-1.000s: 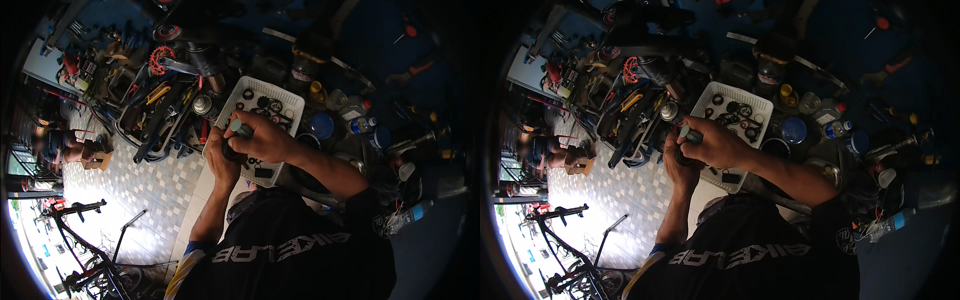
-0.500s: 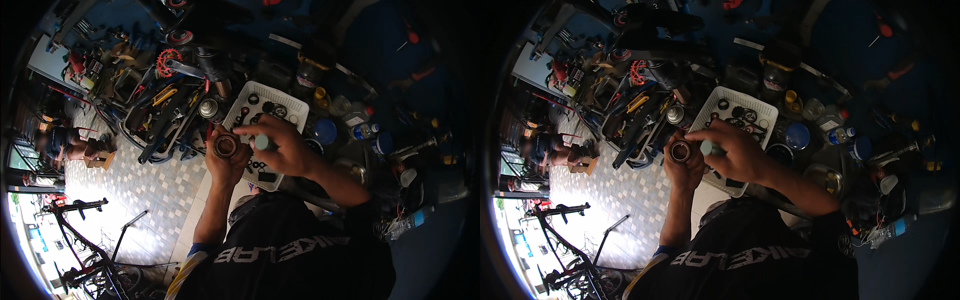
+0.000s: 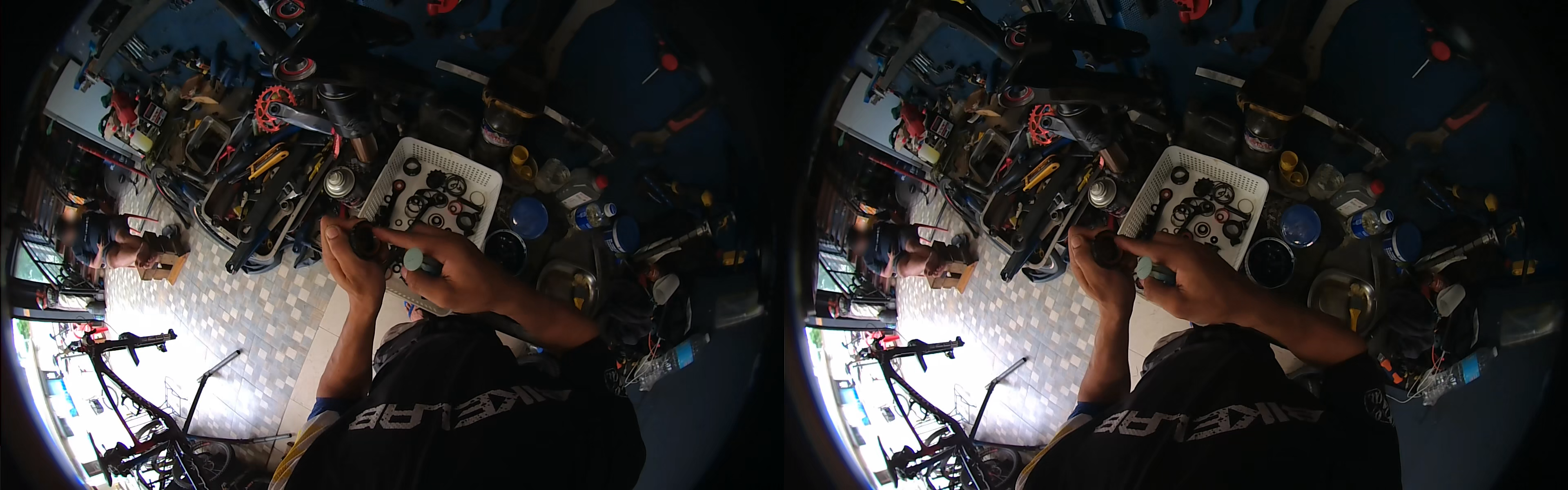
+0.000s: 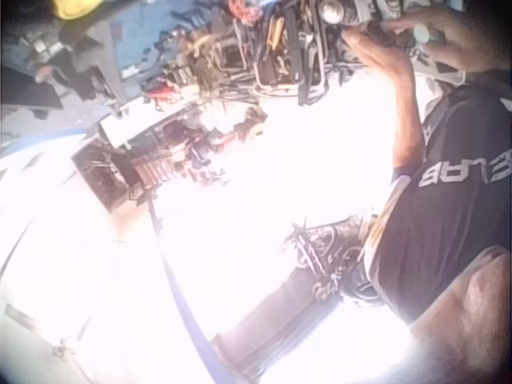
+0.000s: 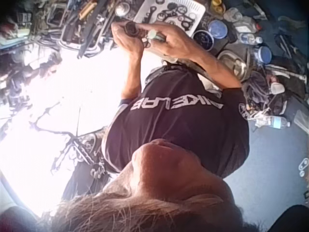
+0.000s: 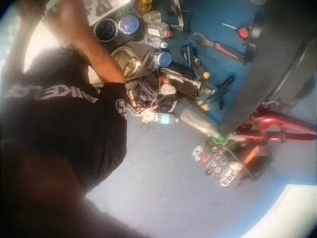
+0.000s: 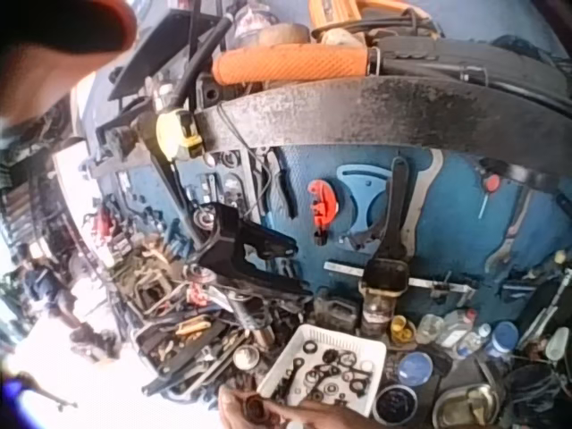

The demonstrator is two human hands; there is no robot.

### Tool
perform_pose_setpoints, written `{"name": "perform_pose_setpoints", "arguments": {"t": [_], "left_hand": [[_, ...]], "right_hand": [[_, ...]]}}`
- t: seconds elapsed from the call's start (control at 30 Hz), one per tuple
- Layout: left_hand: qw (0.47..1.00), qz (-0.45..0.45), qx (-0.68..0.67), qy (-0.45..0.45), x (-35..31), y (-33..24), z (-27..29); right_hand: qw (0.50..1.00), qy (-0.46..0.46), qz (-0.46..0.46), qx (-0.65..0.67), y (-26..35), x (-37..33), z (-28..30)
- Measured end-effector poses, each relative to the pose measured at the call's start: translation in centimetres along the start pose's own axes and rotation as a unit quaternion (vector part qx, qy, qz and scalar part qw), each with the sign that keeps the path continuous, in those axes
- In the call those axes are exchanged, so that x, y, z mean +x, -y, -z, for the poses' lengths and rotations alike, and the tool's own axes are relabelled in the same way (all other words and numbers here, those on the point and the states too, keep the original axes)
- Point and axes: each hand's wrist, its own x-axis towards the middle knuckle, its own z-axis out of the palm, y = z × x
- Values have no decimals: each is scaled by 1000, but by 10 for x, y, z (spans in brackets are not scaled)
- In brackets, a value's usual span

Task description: The person stands at a workbench and assembles small mechanical components, including gears and rings, by hand. They repeatedly pick up parts from a white basket, apply lubricant from a small bottle, and fit the pieces together.

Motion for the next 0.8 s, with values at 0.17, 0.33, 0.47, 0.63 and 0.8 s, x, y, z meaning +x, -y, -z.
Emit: {"name": "perform_pose_setpoints", "arguments": {"t": [0.17,0.33,0.47,0.63,0.8], "left_hand": [[976,-139,166,11,6,2,4],[992,-5,13,122,9,-1,21],[950,248,-109,155,11,-21,23],[962,231,-71,124,15,-12,25],[966,197,-58,155,17,-8,30]], "right_hand": [[992,11,-14,-122,11,4,-1],[964,83,3,-253,17,13,8],[950,102,105,-277,8,16,17],[930,118,149,-316,3,18,29],[933,-10,117,-341,-4,15,42]]}}
